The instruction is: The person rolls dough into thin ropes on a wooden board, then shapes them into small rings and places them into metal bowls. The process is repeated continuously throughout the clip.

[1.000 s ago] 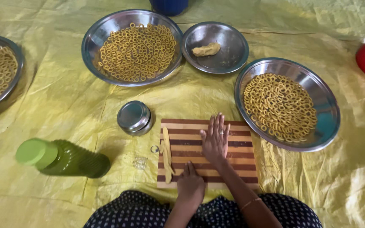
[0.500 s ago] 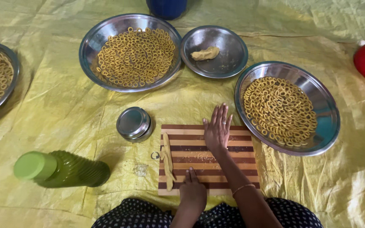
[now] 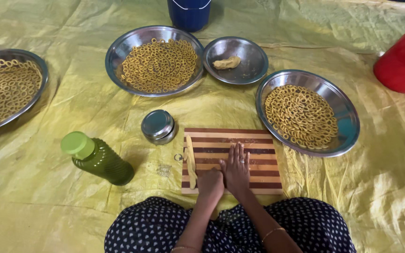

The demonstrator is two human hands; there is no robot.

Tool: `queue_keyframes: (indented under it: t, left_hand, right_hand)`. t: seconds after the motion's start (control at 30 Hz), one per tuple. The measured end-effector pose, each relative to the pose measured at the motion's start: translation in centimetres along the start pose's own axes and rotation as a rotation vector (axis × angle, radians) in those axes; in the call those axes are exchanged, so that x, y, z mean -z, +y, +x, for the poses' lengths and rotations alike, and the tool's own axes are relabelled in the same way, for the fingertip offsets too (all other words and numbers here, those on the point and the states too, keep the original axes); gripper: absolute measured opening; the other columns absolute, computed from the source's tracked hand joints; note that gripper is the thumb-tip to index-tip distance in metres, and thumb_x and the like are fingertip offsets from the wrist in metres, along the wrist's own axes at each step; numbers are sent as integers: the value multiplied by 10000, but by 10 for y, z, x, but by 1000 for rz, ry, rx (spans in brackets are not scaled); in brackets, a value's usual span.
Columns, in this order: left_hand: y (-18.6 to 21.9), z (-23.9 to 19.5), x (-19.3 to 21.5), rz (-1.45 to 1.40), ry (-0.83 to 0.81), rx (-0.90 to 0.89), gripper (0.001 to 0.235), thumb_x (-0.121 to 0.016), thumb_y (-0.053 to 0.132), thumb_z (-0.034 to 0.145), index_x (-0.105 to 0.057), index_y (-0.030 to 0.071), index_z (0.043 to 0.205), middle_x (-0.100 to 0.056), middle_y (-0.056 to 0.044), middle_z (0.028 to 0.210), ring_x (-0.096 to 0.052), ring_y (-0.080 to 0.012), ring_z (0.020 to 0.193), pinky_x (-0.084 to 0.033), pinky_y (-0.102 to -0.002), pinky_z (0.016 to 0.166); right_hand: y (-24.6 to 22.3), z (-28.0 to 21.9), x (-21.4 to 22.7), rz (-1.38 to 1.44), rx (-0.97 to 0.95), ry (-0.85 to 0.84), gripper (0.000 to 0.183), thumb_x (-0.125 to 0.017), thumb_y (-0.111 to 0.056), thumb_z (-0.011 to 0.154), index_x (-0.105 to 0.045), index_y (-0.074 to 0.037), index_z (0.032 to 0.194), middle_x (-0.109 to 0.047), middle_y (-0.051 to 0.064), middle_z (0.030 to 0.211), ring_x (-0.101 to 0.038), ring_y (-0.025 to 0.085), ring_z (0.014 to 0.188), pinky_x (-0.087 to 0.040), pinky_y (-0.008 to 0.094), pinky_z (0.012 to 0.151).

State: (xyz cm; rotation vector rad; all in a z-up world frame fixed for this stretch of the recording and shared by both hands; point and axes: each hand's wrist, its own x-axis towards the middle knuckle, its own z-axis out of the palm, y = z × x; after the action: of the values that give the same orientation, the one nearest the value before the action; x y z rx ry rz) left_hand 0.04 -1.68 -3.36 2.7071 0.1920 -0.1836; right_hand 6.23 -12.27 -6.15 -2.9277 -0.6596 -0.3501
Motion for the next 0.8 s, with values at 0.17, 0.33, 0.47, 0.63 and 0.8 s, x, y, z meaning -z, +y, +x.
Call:
queue_keyframes:
  t: [0.17, 0.33, 0.47, 0.63, 0.8]
  left_hand:
    - [-3, -6, 21, -256, 27, 125, 164, -611, 108, 923, -770, 113, 964, -744, -97, 1027, -715, -264, 964, -564, -417, 861]
    - [-2, -15, 29, -390, 136, 136, 241, -610, 51, 873, -774, 136, 1028, -735, -81, 1071, -699, -274, 1026, -542, -417, 912]
    - [0, -15, 37, -377, 129, 141, 259, -610, 37, 876, -771, 134, 1054, -729, -89, 1082, -689, -272, 1031, -538, -418, 902]
    - [5, -16, 47, -409, 73, 177, 278, -591, 20, 905, -762, 138, 1089, -750, -76, 1071, -714, -242, 995, -554, -401, 891]
    - [7, -16, 56, -444, 72, 187, 248, -601, 59, 926, -759, 136, 1101, -755, -88, 1063, -726, -247, 953, -568, -402, 858]
  right_hand:
    - [-11, -41, 25, -77, 47, -152, 707, -332, -419, 1048, -222, 78, 1538, -174, 277, 1642, -117, 380, 1546, -143, 556, 1219]
    - [-26, -77, 47, -174, 67, -303, 727, -316, -406, 1038, -168, 82, 1556, -93, 310, 1643, -67, 418, 1534, -122, 569, 1195]
    - [-39, -92, 54, -101, -53, -537, 754, -234, -499, 1070, -89, 44, 1573, -3, 284, 1656, 21, 413, 1539, -50, 567, 1218]
    - [-39, -93, 50, -39, -67, -473, 748, -249, -495, 1058, -103, 32, 1568, 2, 270, 1651, 33, 405, 1521, -46, 586, 1188]
    - [-26, -54, 40, -263, 28, -411, 674, -393, -377, 1049, -204, -6, 1579, -82, 262, 1670, -54, 412, 1555, -119, 605, 1207]
